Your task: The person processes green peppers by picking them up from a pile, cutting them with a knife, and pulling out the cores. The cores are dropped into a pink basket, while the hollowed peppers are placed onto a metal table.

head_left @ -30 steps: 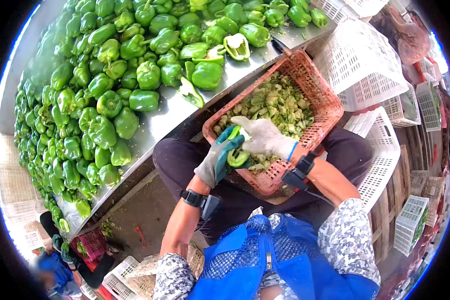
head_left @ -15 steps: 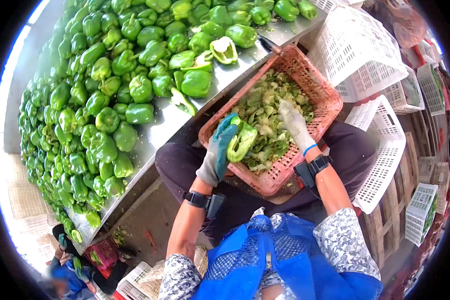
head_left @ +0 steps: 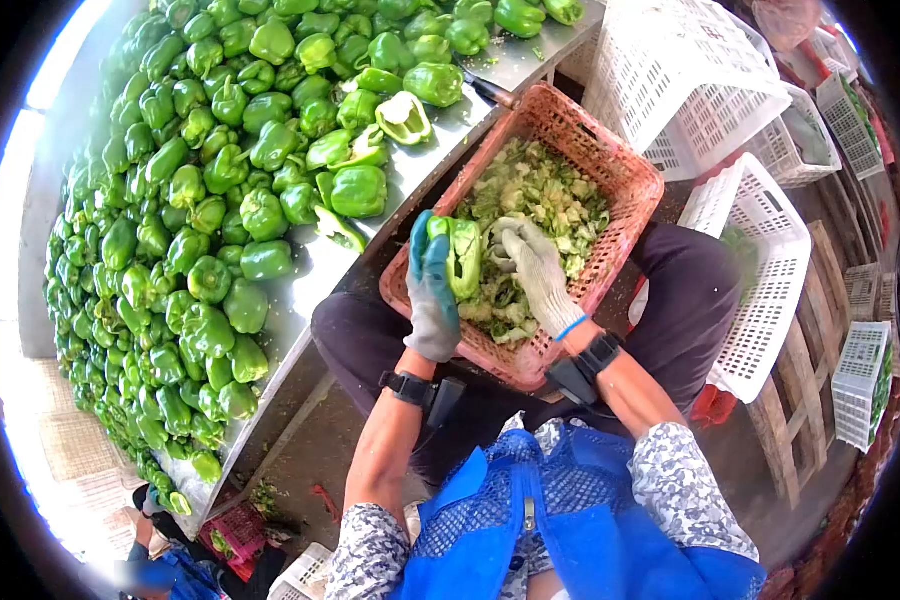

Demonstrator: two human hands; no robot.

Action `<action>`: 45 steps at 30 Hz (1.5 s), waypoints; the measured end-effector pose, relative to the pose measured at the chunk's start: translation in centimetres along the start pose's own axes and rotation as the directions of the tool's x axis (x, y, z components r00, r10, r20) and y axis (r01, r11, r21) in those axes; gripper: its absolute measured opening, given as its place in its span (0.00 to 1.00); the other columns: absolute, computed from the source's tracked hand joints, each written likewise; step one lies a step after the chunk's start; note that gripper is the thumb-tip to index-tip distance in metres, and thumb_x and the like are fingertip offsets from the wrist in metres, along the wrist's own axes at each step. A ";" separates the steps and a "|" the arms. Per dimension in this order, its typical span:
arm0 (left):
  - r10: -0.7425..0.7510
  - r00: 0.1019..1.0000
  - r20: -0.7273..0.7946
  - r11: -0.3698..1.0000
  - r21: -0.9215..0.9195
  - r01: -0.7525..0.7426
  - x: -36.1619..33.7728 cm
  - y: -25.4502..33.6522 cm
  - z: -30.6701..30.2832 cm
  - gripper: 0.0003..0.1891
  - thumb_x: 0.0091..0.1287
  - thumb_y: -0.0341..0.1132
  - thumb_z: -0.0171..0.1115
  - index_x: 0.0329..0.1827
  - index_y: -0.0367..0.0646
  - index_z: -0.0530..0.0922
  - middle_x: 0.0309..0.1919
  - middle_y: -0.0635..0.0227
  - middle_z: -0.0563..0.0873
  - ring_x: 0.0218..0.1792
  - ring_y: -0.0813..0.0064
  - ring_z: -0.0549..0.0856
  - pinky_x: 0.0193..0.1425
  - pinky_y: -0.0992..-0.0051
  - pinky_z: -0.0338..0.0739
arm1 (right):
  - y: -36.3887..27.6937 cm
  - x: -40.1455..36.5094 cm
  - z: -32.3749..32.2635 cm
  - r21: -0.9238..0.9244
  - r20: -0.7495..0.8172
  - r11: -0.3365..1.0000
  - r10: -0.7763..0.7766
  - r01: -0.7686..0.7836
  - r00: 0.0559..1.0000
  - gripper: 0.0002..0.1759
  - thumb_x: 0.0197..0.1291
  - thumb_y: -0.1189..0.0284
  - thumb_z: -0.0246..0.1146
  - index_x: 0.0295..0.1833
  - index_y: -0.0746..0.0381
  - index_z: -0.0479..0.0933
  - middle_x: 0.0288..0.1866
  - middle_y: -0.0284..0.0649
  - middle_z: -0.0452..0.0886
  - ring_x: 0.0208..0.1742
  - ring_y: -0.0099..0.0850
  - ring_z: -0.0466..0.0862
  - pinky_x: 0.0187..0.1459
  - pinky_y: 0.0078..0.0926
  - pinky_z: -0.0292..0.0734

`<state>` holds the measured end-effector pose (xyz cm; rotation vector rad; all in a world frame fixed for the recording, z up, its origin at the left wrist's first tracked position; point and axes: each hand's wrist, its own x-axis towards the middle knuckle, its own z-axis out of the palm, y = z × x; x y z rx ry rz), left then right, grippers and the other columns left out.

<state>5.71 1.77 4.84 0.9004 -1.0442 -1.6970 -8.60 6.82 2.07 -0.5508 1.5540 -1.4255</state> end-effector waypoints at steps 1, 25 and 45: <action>-0.033 0.999 0.034 0.997 -0.069 0.035 0.2 0.0 -0.2 0.28 0.80 0.48 0.55 0.78 0.47 0.66 0.66 0.69 0.78 0.64 0.74 0.80 0.69 0.69 0.76 | -1.7 -0.8 0.0 -0.066 0.083 0.998 0.013 -0.007 0.996 0.18 0.72 0.59 0.62 0.61 0.55 0.81 0.40 0.33 0.85 0.37 0.26 0.83 0.44 0.31 0.80; -0.198 0.978 0.069 0.861 -0.465 0.207 1.2 -1.0 -1.7 0.22 0.79 0.51 0.56 0.67 0.49 0.76 0.59 0.67 0.86 0.58 0.67 0.87 0.57 0.67 0.86 | -2.3 -5.1 -1.1 -0.630 0.630 0.342 -0.300 0.697 0.717 0.09 0.62 0.68 0.67 0.44 0.57 0.77 0.41 0.45 0.82 0.40 0.45 0.86 0.40 0.41 0.82; -0.202 0.979 0.023 0.973 0.121 0.198 0.0 -2.4 -0.5 0.22 0.77 0.45 0.64 0.64 0.37 0.80 0.53 0.70 0.85 0.52 0.80 0.80 0.60 0.78 0.75 | -4.8 -0.6 1.4 -0.929 0.369 0.025 0.055 0.369 0.928 0.31 0.54 0.59 0.70 0.59 0.68 0.76 0.46 0.55 0.83 0.44 0.50 0.88 0.39 0.48 0.84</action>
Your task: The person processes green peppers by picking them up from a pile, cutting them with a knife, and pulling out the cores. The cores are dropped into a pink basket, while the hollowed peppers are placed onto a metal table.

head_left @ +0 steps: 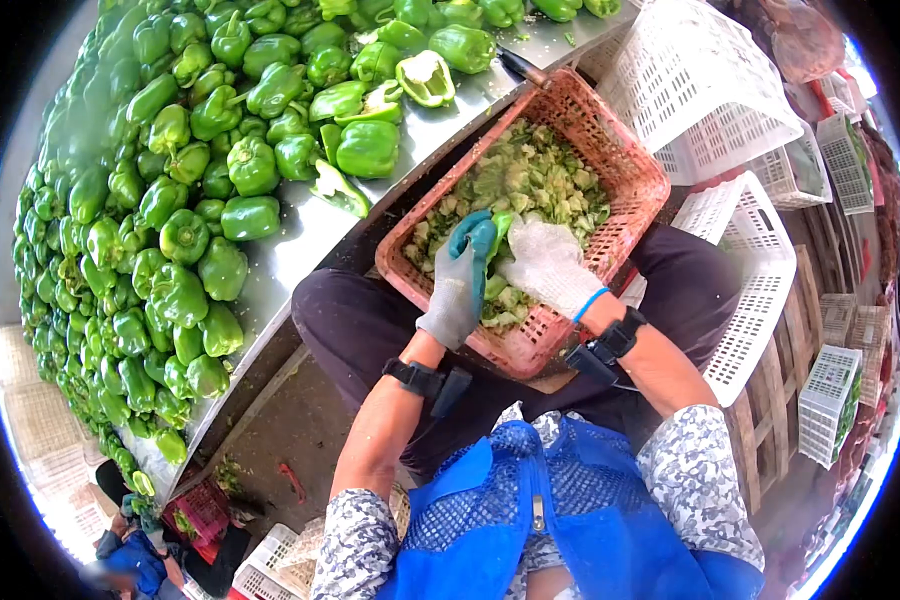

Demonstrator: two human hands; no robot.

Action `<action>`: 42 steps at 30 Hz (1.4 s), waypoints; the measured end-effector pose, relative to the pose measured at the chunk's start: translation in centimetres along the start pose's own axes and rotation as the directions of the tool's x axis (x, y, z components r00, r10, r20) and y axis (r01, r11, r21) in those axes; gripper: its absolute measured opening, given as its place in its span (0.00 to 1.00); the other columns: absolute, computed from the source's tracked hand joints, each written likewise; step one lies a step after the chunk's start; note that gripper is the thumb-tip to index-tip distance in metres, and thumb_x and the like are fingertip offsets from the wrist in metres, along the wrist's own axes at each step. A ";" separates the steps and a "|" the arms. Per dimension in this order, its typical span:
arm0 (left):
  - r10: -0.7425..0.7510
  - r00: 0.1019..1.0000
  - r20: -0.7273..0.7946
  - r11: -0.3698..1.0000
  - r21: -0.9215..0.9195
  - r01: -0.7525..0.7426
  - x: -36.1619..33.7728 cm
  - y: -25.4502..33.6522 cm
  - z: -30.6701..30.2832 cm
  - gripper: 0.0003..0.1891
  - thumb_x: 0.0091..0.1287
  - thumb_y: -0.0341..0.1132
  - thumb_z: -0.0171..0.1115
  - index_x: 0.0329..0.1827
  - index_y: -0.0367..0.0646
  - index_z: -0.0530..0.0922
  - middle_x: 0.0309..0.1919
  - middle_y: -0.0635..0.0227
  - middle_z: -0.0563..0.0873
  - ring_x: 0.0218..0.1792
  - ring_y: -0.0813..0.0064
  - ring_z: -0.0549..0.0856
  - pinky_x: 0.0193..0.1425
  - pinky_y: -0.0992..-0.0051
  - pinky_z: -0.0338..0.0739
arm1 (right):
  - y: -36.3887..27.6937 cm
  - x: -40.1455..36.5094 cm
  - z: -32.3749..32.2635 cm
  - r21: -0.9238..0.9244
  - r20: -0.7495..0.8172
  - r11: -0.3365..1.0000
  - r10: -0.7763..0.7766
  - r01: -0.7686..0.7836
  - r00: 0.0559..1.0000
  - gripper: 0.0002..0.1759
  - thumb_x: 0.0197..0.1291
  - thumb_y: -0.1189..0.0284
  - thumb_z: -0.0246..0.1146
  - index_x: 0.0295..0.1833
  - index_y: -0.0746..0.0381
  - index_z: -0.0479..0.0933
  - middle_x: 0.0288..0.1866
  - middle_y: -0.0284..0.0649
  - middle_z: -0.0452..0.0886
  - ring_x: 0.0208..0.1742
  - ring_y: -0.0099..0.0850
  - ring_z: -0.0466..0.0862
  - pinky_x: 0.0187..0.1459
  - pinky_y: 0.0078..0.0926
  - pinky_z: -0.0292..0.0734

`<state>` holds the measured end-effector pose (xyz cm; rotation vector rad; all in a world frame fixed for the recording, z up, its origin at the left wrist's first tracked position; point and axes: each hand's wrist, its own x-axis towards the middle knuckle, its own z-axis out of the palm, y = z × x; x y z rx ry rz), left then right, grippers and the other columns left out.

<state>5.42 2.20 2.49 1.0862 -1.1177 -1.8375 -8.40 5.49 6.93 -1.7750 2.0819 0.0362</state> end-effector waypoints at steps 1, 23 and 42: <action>-0.017 1.000 -0.024 1.000 -0.011 0.017 -0.2 0.1 0.3 0.21 0.77 0.44 0.64 0.64 0.37 0.80 0.53 0.70 0.85 0.52 0.80 0.80 0.60 0.78 0.75 | 0.0 0.4 1.0 -0.013 0.003 1.000 0.014 -0.013 1.000 0.32 0.54 0.60 0.70 0.60 0.68 0.75 0.45 0.54 0.84 0.44 0.50 0.89 0.38 0.48 0.84; -0.177 0.984 0.026 0.918 -0.355 0.175 1.2 0.0 -1.2 0.22 0.76 0.43 0.65 0.65 0.38 0.80 0.55 0.70 0.87 0.50 0.77 0.86 0.59 0.76 0.82 | 2.7 -0.3 -0.9 0.493 0.006 0.869 -0.063 0.052 0.998 0.19 0.67 0.56 0.60 0.55 0.56 0.78 0.40 0.51 0.87 0.42 0.50 0.87 0.46 0.49 0.81; -0.048 0.995 -0.089 0.998 -0.040 0.044 0.2 -1.6 -0.1 0.23 0.74 0.42 0.68 0.65 0.35 0.79 0.55 0.68 0.84 0.53 0.77 0.82 0.61 0.76 0.77 | 1.6 -0.7 4.2 0.298 0.042 0.920 -0.277 0.253 0.960 0.15 0.57 0.62 0.64 0.32 0.66 0.81 0.27 0.55 0.83 0.32 0.53 0.86 0.37 0.50 0.82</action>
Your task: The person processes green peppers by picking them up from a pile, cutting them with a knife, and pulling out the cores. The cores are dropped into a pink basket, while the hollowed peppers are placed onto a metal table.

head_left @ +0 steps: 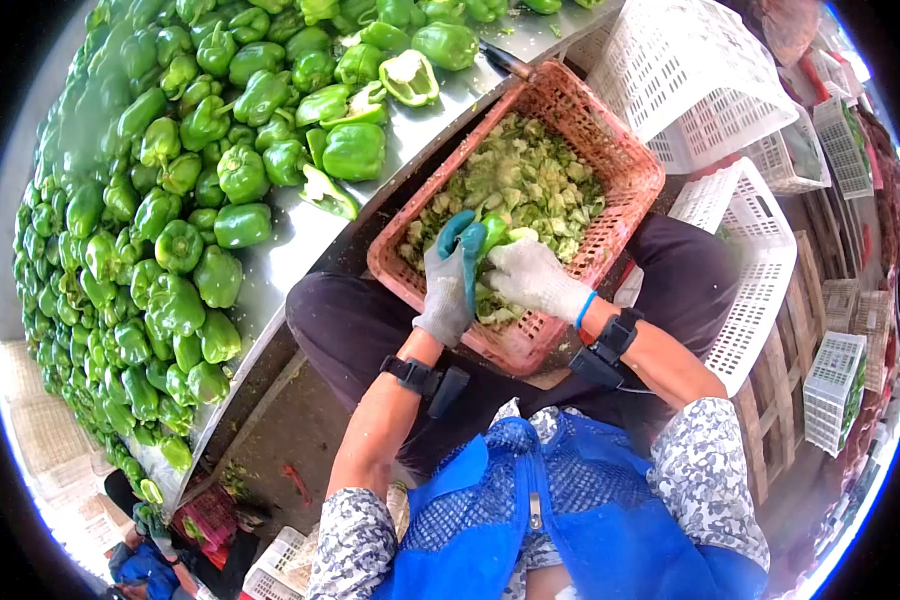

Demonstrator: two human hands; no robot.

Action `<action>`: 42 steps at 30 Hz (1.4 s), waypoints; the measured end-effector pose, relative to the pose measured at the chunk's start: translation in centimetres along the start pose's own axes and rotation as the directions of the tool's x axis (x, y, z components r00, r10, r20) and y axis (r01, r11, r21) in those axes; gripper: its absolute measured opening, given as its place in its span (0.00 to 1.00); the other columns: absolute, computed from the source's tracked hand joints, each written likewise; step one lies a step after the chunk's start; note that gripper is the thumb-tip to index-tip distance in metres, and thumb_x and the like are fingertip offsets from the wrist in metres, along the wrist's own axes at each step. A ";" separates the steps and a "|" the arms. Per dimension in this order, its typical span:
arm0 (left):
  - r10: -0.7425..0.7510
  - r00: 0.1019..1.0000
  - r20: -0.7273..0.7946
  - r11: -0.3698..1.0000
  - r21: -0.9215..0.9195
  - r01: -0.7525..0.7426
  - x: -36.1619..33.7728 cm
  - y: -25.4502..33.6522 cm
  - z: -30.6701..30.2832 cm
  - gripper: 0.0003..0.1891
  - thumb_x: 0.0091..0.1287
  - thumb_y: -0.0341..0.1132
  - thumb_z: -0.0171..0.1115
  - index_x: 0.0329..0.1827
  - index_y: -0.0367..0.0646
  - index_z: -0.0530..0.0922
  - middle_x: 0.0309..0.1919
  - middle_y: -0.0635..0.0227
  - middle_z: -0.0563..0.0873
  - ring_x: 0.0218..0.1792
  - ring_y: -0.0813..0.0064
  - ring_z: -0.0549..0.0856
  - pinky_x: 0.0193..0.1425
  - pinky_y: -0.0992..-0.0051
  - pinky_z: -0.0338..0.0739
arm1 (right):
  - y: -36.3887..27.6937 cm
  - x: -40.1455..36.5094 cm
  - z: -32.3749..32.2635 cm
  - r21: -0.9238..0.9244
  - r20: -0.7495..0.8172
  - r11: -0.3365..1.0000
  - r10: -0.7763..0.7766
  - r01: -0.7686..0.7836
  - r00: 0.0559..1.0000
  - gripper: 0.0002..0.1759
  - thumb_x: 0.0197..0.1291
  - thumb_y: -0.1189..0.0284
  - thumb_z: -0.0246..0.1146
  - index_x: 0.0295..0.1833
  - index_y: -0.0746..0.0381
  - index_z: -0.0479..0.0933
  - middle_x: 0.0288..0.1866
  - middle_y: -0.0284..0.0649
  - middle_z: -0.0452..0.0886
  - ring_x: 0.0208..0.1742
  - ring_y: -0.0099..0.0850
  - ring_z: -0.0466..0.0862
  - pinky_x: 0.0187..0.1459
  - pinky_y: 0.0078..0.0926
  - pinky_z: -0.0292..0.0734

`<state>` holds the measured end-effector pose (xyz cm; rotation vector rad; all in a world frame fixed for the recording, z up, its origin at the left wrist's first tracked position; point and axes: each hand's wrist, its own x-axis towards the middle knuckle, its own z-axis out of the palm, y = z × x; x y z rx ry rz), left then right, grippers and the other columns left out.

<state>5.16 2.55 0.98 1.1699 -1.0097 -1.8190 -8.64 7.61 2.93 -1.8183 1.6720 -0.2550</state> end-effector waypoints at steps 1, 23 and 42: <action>-0.043 0.999 -0.032 0.999 0.010 0.043 0.2 0.1 0.0 0.23 0.74 0.43 0.68 0.64 0.36 0.80 0.55 0.68 0.85 0.52 0.77 0.84 0.60 0.75 0.79 | -0.1 0.2 0.6 0.122 0.106 0.992 0.016 -0.029 0.994 0.16 0.58 0.61 0.64 0.32 0.66 0.81 0.28 0.54 0.84 0.32 0.52 0.87 0.37 0.50 0.83; 0.282 0.954 0.102 0.956 0.056 -0.289 0.8 0.5 0.0 0.22 0.82 0.44 0.55 0.69 0.37 0.76 0.63 0.66 0.81 0.63 0.75 0.79 0.72 0.72 0.70 | -1.4 2.7 0.3 0.212 -0.407 0.896 0.444 -0.390 0.798 0.35 0.61 0.57 0.68 0.69 0.55 0.63 0.41 0.55 0.86 0.42 0.58 0.87 0.42 0.54 0.81; 0.166 0.961 0.221 0.881 -0.471 -0.045 0.6 1.5 0.0 0.19 0.78 0.37 0.53 0.69 0.42 0.74 0.61 0.67 0.84 0.59 0.72 0.85 0.64 0.71 0.79 | 1.9 1.6 3.2 0.933 -0.280 0.291 0.222 0.210 0.934 0.44 0.75 0.53 0.59 0.84 0.65 0.50 0.83 0.45 0.59 0.83 0.33 0.59 0.81 0.30 0.53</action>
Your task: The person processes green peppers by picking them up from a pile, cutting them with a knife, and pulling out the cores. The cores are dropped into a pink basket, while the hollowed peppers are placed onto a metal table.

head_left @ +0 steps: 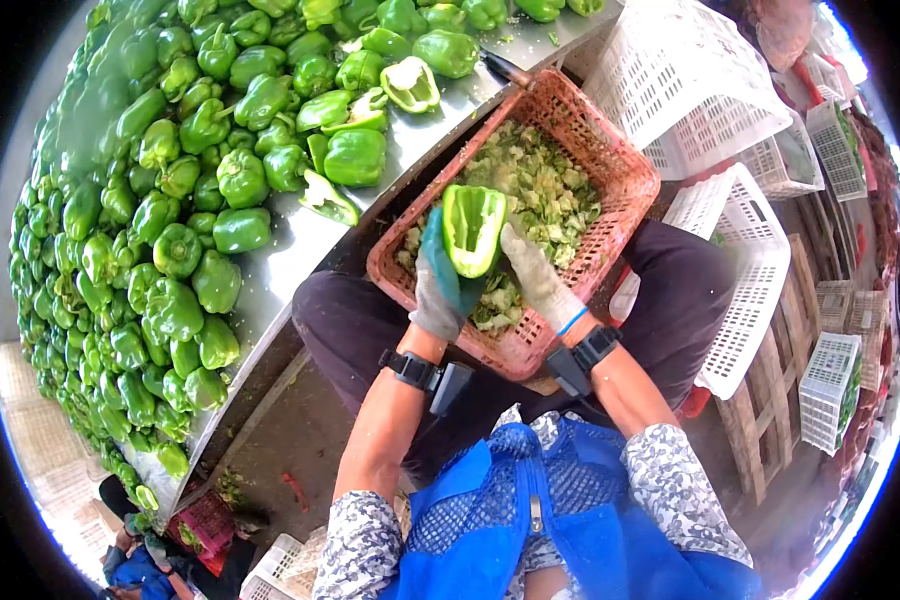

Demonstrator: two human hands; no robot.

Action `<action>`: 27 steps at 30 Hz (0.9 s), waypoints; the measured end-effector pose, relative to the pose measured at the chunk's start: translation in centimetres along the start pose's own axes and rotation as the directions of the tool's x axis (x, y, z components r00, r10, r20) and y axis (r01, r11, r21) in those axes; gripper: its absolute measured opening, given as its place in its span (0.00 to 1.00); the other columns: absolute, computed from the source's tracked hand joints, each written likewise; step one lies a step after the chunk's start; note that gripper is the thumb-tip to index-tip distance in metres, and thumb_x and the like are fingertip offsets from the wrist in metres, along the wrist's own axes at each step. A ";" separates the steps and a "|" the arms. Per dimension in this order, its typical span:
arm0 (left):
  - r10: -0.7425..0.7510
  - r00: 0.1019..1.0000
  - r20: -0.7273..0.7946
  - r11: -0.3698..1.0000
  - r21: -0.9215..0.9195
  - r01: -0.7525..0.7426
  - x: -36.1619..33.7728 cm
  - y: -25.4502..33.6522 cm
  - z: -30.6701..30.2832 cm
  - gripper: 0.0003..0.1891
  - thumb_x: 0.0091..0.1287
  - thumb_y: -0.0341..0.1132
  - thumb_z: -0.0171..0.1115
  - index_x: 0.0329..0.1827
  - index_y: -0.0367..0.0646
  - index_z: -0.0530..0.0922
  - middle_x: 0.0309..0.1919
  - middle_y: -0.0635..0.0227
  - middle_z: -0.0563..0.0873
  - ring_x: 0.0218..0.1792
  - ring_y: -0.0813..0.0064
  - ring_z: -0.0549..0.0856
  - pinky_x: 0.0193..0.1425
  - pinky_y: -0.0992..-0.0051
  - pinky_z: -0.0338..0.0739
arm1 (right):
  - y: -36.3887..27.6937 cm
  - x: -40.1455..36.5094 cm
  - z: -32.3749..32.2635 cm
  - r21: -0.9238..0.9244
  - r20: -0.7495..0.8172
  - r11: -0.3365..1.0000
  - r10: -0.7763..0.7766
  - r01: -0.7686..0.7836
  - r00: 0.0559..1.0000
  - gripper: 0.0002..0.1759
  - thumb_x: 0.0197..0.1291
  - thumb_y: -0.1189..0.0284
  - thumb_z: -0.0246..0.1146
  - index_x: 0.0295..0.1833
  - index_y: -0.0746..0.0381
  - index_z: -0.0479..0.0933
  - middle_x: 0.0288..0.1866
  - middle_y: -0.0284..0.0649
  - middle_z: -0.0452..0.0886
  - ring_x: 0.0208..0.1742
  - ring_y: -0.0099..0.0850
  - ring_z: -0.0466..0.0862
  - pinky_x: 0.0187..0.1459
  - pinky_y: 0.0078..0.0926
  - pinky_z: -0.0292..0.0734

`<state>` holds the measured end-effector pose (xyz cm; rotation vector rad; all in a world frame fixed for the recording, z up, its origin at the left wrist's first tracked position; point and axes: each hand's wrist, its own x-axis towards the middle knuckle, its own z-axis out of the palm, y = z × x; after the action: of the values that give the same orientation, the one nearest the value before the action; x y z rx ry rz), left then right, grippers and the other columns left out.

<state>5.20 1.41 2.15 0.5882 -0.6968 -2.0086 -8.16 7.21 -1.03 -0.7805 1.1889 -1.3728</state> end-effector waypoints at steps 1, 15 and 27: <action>-0.023 0.997 -0.080 1.000 0.002 0.023 0.3 -0.8 -0.2 0.19 0.81 0.41 0.50 0.68 0.43 0.75 0.61 0.68 0.84 0.59 0.73 0.84 0.64 0.72 0.79 | 3.9 0.4 -1.0 0.240 -0.041 0.970 -0.017 0.026 0.999 0.44 0.74 0.54 0.60 0.84 0.65 0.52 0.82 0.44 0.60 0.82 0.33 0.60 0.80 0.29 0.54; -0.269 0.963 -0.025 0.945 -0.200 0.259 0.3 0.1 0.6 0.39 0.79 0.66 0.37 0.79 0.43 0.63 0.71 0.62 0.74 0.68 0.65 0.75 0.74 0.63 0.69 | -4.5 -0.5 1.9 -0.839 0.236 0.311 -0.533 0.447 0.813 0.45 0.61 0.56 0.71 0.79 0.58 0.60 0.68 0.57 0.75 0.64 0.54 0.81 0.64 0.41 0.81; 0.452 0.823 0.344 0.354 0.778 -0.520 0.8 -0.9 1.4 0.12 0.72 0.29 0.61 0.56 0.40 0.83 0.72 0.56 0.73 0.74 0.58 0.71 0.76 0.60 0.67 | -1.5 -0.1 -3.5 0.199 -0.178 0.980 0.026 0.010 0.984 0.42 0.70 0.58 0.61 0.82 0.65 0.56 0.71 0.42 0.72 0.71 0.32 0.71 0.74 0.28 0.60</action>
<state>3.36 1.48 2.45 0.7375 -1.7340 -0.9884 -11.86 7.96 -0.59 -0.5176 1.1686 -1.5539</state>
